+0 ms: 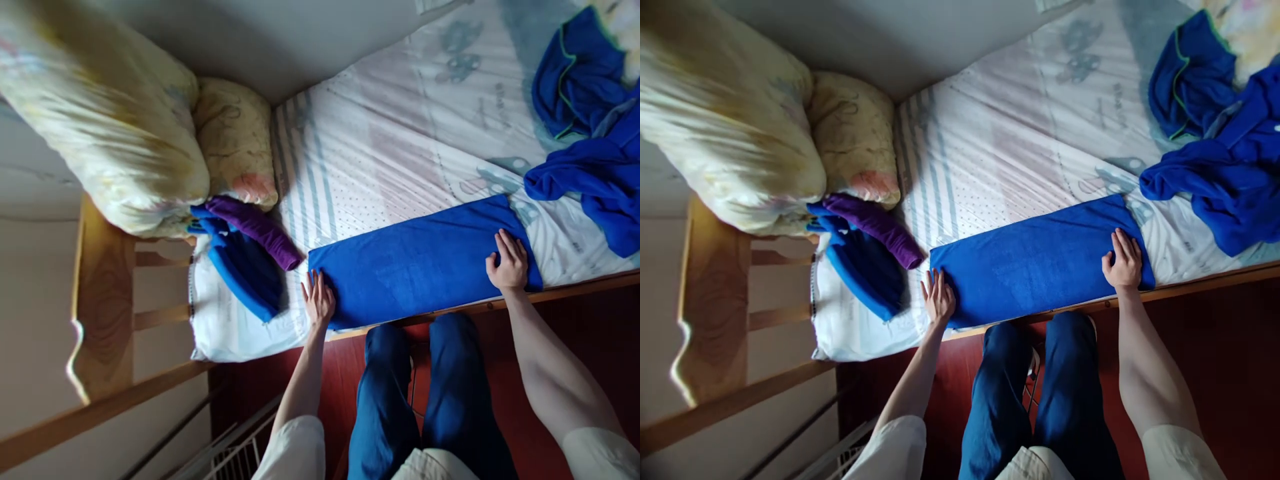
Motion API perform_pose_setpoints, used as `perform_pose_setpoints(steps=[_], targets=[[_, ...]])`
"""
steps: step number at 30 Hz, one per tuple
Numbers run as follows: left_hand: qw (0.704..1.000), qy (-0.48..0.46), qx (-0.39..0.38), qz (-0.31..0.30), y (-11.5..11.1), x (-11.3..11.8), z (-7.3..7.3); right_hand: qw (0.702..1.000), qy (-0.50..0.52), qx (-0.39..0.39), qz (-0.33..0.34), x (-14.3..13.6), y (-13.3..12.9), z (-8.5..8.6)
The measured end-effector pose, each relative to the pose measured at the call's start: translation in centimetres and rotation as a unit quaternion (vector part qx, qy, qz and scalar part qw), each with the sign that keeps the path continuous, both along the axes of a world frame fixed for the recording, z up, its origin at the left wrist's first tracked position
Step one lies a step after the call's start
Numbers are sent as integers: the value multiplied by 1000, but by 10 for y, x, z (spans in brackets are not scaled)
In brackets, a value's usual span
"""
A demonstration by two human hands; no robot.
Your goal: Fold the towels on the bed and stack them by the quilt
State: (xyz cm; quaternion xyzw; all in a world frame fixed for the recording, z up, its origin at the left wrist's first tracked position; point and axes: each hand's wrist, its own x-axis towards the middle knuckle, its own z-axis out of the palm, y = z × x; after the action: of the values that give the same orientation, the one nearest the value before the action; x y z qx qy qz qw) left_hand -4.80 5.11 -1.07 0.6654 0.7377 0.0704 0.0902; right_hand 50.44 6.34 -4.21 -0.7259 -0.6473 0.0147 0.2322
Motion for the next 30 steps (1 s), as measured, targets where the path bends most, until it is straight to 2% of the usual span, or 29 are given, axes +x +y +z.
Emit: perform_pose_setpoints(steps=[3,5,7,10,12,14,16,17,18,21,22,23,26,30], targets=[[994,-16,2,-108,18,20,-3,1000,18,-5,3,0,0,0],[993,-28,-1,-118,36,28,-6,1000,26,-11,1,0,-1,1],[997,-32,1,-72,55,26,-9,999,28,-16,0,0,-1,1],[1000,-32,-1,-2,77,6,-13,1000,23,-17,3,1,-1,1],[999,-33,-2,34,85,-9,-13,1000,18,-18,5,1,-2,0],[997,-35,12,67,86,-12,-12,1000,13,-20,5,2,-2,-1],[996,-30,45,75,79,1,-9,1000,10,-18,2,2,-2,-3],[996,-28,62,57,72,13,-9,1000,9,-16,1,2,-2,-3],[997,-26,75,25,63,29,-8,1000,9,-16,0,2,-1,-3],[987,-55,49,-145,27,83,-12,1000,11,-21,-1,1,-1,-2],[979,-70,38,-185,15,98,-15,1000,12,-22,0,0,0,-1],[976,-81,38,-201,5,110,-18,1000,14,-24,1,0,0,1],[979,-100,62,-169,-9,126,-26,999,14,-29,4,-1,0,4],[981,-107,68,-145,-5,120,-33,999,8,-38,4,-1,-2,7]])
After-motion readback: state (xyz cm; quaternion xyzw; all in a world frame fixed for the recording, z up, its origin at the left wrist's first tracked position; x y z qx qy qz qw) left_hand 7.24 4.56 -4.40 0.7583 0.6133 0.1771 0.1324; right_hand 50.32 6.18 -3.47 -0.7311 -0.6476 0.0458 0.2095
